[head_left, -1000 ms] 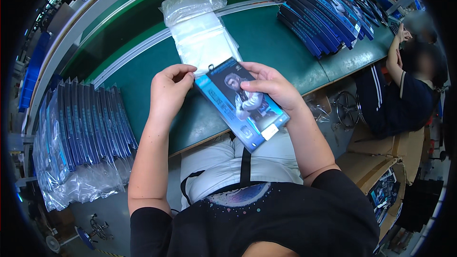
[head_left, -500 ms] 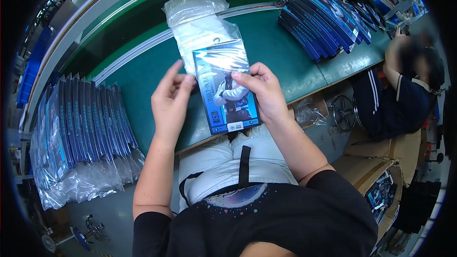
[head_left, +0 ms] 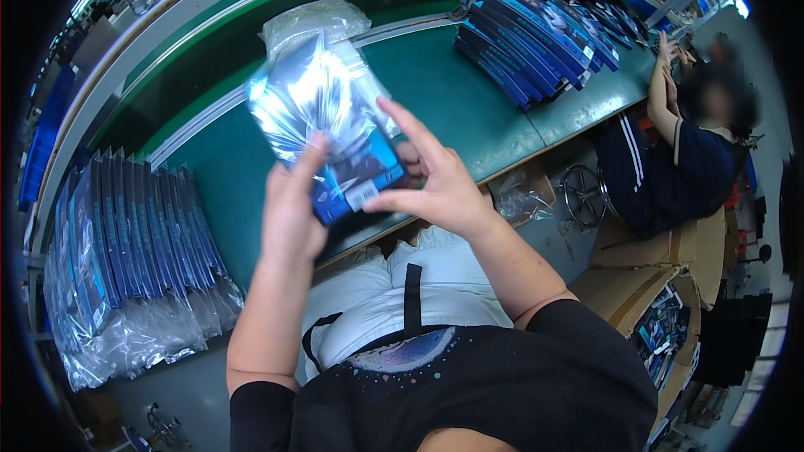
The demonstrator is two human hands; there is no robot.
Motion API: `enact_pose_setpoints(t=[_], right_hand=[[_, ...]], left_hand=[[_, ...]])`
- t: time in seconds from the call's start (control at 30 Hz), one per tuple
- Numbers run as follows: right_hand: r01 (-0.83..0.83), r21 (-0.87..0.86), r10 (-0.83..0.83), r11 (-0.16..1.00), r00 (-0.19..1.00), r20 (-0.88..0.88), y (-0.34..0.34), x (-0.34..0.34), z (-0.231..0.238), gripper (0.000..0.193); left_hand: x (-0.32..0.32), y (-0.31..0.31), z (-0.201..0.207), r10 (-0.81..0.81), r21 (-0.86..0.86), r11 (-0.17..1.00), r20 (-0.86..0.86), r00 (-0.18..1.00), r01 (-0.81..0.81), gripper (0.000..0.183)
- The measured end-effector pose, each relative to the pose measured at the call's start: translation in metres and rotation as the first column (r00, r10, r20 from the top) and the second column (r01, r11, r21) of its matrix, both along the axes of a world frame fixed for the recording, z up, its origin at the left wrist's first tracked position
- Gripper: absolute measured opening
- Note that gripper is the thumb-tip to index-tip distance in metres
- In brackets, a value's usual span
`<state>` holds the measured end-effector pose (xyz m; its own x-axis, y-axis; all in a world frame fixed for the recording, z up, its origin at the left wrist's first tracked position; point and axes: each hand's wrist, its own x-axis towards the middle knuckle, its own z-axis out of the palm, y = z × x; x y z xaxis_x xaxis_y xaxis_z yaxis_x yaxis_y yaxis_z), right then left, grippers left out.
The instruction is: The recorder is picking up boxed items from a table and placing them into clear plastic bags.
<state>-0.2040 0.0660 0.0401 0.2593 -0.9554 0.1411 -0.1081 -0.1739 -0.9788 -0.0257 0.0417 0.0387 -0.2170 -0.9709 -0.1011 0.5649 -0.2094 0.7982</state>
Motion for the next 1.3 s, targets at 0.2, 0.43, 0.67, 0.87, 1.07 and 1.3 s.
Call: enact_pose_setpoints(t=[0.2, 0.43, 0.67, 0.87, 1.07, 1.3], right_hand=[[0.495, -0.714, -0.421, 0.495, 0.855, 0.302, 0.013, -0.009, 0.022, 0.035], [-0.188, -0.687, 0.067, 0.702, 0.978, -0.199, 0.028, 0.023, 0.014, 0.021], [-0.023, -0.828, -0.217, 0.561, 0.961, -0.173, -0.009, -0.024, 0.047, 0.038], [0.112, -0.916, -0.86, 0.386, 0.404, -0.313, -0.089, -0.126, 0.099, 0.069], [0.213, -0.624, -0.659, 0.752, 0.238, -0.713, -0.136, -0.22, 0.053, 0.094], [-0.063, -0.763, -0.727, 0.644, 0.263, -0.635, -0.073, -0.122, 0.039, 0.083]], left_hand=[[-0.011, 0.036, -0.001, -0.418, -0.009, 0.908, 0.057, 0.906, 0.42, 0.039], [-0.009, 0.04, 0.003, -0.408, 0.095, 0.898, -0.18, 0.895, 0.429, 0.054], [0.034, 0.056, 0.053, 0.157, -0.142, 0.982, 0.283, 0.946, -0.121, 0.067], [0.153, 0.112, 0.106, 0.966, -0.946, 0.182, 0.223, -0.131, -0.27, 0.029], [0.196, 0.087, 0.098, 0.665, -0.727, 0.68, 0.558, -0.497, 0.094, 0.037], [0.091, 0.069, 0.106, 0.932, -0.892, 0.353, 0.31, -0.187, 0.282, 0.031]])
